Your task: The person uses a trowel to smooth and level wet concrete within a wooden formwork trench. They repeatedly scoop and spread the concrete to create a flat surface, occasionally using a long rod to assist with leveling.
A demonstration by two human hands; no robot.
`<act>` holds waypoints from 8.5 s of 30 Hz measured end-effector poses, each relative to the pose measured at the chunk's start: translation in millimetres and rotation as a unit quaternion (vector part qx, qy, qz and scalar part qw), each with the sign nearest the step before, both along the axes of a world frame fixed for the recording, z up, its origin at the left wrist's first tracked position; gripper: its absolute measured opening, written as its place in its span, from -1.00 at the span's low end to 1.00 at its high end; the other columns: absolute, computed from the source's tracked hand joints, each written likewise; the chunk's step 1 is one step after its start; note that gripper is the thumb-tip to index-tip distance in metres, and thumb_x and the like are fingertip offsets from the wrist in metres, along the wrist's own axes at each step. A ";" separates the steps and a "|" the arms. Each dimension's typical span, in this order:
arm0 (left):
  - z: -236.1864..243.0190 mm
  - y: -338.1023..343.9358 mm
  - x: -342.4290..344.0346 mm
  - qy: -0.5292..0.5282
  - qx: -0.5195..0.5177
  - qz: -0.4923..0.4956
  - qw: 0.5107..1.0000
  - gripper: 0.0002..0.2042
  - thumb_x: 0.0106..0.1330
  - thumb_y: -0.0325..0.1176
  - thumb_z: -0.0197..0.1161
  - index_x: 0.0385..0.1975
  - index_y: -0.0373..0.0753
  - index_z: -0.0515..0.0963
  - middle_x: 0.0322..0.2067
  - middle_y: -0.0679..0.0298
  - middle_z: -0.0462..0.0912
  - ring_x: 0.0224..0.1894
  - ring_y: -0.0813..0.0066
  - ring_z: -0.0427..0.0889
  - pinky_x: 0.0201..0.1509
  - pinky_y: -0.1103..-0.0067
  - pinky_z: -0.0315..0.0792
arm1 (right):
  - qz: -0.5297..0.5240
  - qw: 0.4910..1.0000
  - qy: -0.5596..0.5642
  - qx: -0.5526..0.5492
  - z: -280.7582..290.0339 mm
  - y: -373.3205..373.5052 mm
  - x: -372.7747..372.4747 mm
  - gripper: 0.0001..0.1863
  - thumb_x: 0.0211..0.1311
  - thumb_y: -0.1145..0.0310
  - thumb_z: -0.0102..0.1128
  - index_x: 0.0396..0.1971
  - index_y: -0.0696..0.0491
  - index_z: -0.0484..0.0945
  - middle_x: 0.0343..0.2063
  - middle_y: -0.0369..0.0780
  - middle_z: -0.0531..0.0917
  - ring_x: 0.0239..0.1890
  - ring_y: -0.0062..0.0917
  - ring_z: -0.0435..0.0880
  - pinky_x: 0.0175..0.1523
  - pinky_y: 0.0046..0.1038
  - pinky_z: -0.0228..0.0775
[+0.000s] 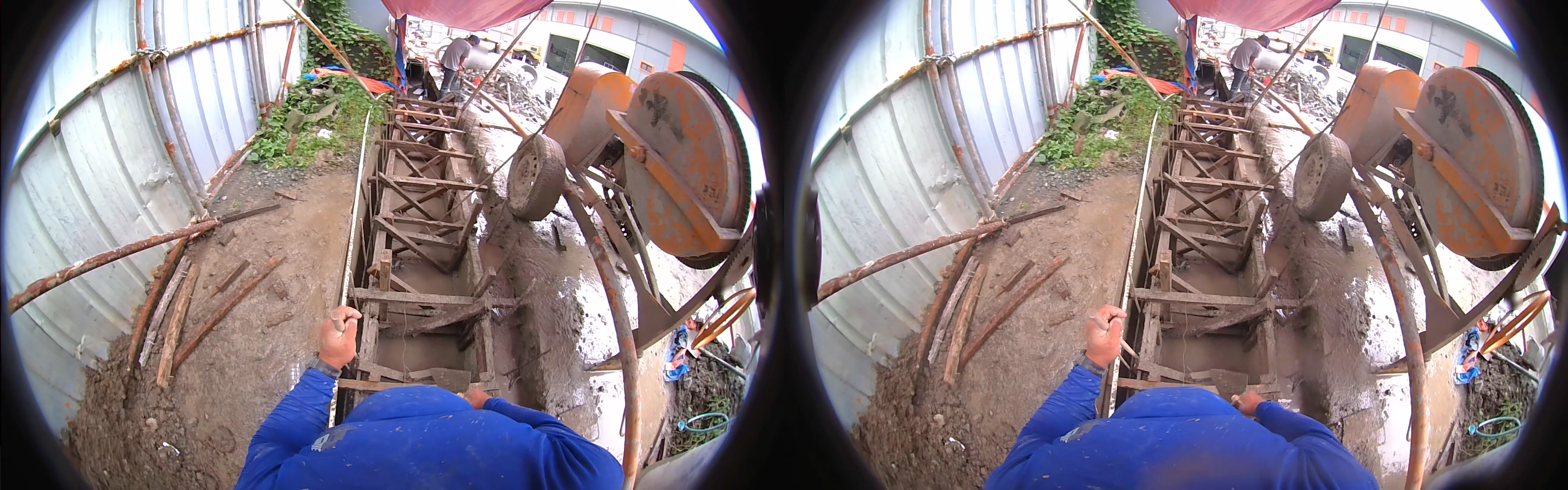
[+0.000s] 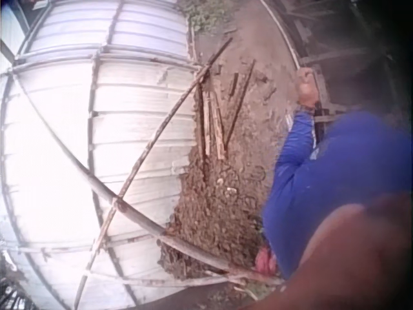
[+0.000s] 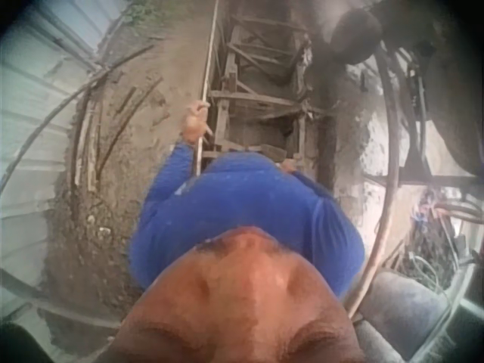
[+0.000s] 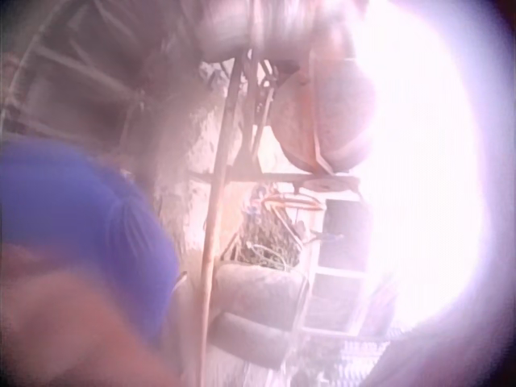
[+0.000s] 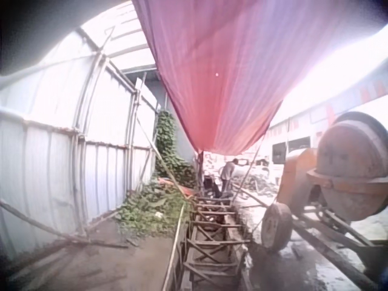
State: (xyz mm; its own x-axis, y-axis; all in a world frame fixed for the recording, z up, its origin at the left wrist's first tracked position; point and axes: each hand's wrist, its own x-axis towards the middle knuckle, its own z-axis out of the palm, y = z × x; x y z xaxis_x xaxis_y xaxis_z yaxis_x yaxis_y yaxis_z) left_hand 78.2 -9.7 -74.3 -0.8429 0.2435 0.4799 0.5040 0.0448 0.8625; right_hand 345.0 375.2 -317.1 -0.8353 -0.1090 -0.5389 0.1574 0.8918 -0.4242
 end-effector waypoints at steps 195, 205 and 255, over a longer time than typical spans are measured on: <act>23.2 2.2 5.5 0.019 0.000 0.006 1.000 -0.89 0.37 -0.47 0.09 -0.25 -0.29 0.56 -0.40 0.12 0.63 -0.37 0.24 0.63 -0.21 0.43 0.51 | -0.037 0.996 -0.072 -0.025 5.6 -18.3 -18.9 -0.20 0.51 -0.32 -0.32 -0.08 0.11 0.72 -0.02 0.10 0.70 0.14 0.06 0.61 0.19 -0.08 0.43; 19.2 -3.1 5.4 0.003 0.001 0.005 1.000 -0.91 0.37 -0.51 0.07 -0.29 -0.30 0.54 -0.42 0.19 0.60 -0.39 0.38 0.56 -0.25 0.46 0.46 | 0.010 0.999 -0.037 -0.036 14.5 -23.6 -20.5 -0.15 0.55 -0.28 -0.44 -0.12 0.16 0.72 -0.04 0.12 0.70 0.13 0.07 0.61 0.24 -0.08 0.41; -3.7 -14.4 12.5 0.024 0.026 0.019 0.999 -0.89 0.44 -0.49 0.06 -0.24 -0.28 0.54 -0.56 0.45 0.42 -0.52 0.73 0.36 -0.44 0.64 0.28 | 0.031 0.999 -0.028 0.006 31.5 -34.6 -21.2 -0.17 0.49 -0.34 -0.33 -0.18 0.13 0.71 -0.13 0.12 0.72 0.00 0.07 0.68 0.08 -0.12 0.50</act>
State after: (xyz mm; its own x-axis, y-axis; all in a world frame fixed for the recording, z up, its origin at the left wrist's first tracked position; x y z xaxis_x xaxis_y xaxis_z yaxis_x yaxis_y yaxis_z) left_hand 90.7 -24.0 -78.0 -0.8262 0.1861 0.5317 0.5442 0.0201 0.8387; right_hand 323.8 340.6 -285.6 -0.7951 -0.1526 -0.5870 0.1254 0.9055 -0.4053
